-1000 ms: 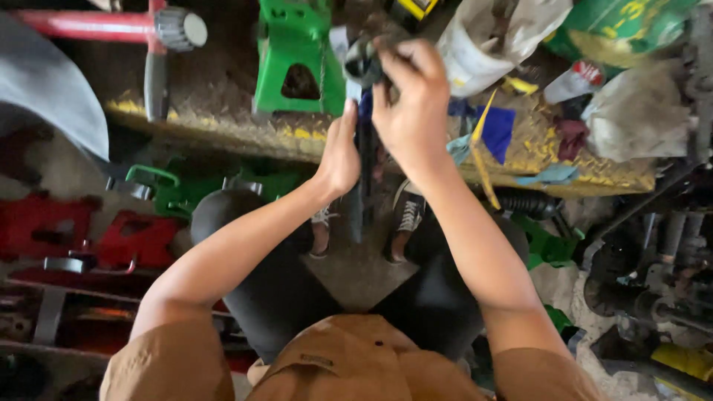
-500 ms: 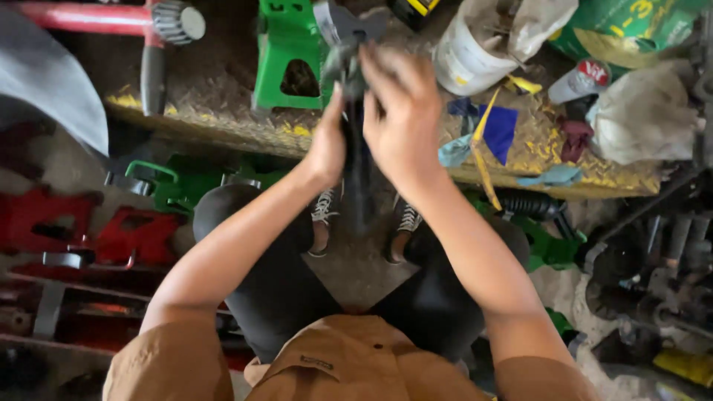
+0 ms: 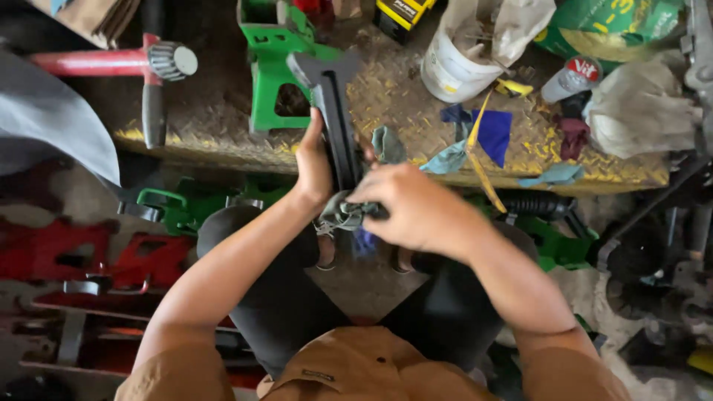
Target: Clean and maintain floor jack components using a cloth.
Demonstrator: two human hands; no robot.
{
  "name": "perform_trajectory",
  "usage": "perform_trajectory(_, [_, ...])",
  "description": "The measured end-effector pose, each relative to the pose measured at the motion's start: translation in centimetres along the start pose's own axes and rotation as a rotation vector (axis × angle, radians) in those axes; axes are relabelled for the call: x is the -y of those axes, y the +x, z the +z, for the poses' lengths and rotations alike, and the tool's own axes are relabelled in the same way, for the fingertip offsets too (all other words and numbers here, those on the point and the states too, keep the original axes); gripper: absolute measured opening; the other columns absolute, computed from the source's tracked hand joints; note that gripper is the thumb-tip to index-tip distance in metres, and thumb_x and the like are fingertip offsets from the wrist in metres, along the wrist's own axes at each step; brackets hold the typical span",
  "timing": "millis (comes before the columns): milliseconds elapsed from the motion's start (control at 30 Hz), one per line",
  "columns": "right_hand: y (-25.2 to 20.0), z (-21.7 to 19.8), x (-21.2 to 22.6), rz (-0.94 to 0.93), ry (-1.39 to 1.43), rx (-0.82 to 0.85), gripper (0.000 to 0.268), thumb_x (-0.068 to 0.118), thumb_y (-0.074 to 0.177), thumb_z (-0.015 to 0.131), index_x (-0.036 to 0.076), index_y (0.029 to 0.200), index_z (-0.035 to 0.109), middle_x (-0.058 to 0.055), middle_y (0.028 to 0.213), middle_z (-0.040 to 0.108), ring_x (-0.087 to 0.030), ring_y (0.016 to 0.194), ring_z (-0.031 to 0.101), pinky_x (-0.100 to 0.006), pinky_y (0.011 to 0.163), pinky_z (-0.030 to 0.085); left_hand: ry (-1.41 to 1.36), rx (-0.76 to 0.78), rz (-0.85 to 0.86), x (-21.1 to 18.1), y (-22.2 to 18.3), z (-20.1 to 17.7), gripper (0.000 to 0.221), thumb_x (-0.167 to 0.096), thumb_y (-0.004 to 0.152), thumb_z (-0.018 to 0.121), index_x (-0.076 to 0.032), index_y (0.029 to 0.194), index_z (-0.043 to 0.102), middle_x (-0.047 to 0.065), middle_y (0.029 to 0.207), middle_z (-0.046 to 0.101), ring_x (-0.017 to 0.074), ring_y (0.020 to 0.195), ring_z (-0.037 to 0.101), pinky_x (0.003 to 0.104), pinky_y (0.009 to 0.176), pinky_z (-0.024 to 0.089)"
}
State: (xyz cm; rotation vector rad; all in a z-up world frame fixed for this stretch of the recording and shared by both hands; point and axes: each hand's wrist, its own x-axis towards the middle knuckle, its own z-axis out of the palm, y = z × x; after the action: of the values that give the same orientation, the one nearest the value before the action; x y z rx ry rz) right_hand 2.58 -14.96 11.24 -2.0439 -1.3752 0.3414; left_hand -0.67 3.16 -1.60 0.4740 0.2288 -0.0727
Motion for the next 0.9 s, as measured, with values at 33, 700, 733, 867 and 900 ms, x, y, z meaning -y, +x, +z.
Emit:
perform_trajectory(33, [0.2, -1.0, -0.7, -0.058, 0.098, 0.116, 0.032, 0.01, 0.073, 0.08, 0.003, 0.104, 0.077, -0.013, 0.103, 0.074, -0.032, 0.096, 0.073, -0.041, 0.092, 0.057, 0.101, 0.029, 0.004, 0.7, 0.2, -0.6, 0.076, -0.071, 0.105, 0.034, 0.0, 0.103, 0.06, 0.021, 0.09, 0.067, 0.0345, 0.087, 0.066, 0.045, 0.087, 0.056])
perform_trajectory(700, [0.1, -4.1, -7.1, 0.038, 0.078, -0.671, 0.029, 0.005, 0.091, 0.077, 0.003, 0.119, 0.071, -0.011, 0.109, 0.071, -0.029, 0.096, 0.07, -0.036, 0.082, 0.059, 0.405, 0.33, -0.353, -0.6, -2.1, 3.2, 0.068, -0.064, 0.104, 0.029, -0.003, 0.097, 0.057, 0.013, 0.063, 0.054, 0.0211, 0.044, 0.049, 0.036, 0.044, 0.047])
perform_trajectory(733, [0.0, -4.4, -7.9, 0.261, 0.446, -0.591, 0.023, 0.013, 0.099, 0.072, 0.003, 0.119, 0.07, -0.01, 0.103, 0.071, -0.027, 0.088, 0.07, -0.034, 0.073, 0.057, 0.468, 0.341, -0.357, -0.9, -2.2, 3.4, 0.068, -0.064, 0.104, 0.03, -0.003, 0.094, 0.057, 0.012, 0.061, 0.055, 0.0202, 0.042, 0.05, 0.035, 0.041, 0.046])
perform_trajectory(867, [0.1, -4.7, -6.8, 0.007, 0.05, -0.457, 0.027, 0.023, 0.096, 0.066, 0.0, 0.11, 0.071, -0.01, 0.085, 0.066, -0.025, 0.076, 0.066, -0.037, 0.069, 0.051, 0.723, 0.348, -0.256, -1.9, -3.1, 4.3, 0.069, -0.06, 0.108, 0.037, 0.002, 0.085, 0.059, 0.011, 0.061, 0.057, 0.018, 0.043, 0.052, 0.032, 0.04, 0.044])
perform_trajectory(900, [0.1, -4.5, -5.9, -0.128, 0.041, -0.458, 0.029, 0.025, 0.105, 0.058, -0.002, 0.114, 0.067, -0.012, 0.095, 0.066, -0.027, 0.084, 0.066, -0.038, 0.074, 0.051, 0.688, 0.347, -0.278, -1.8, -3.2, 4.4, 0.067, -0.059, 0.106, 0.038, 0.0, 0.085, 0.059, 0.01, 0.06, 0.056, 0.0168, 0.042, 0.052, 0.031, 0.039, 0.043])
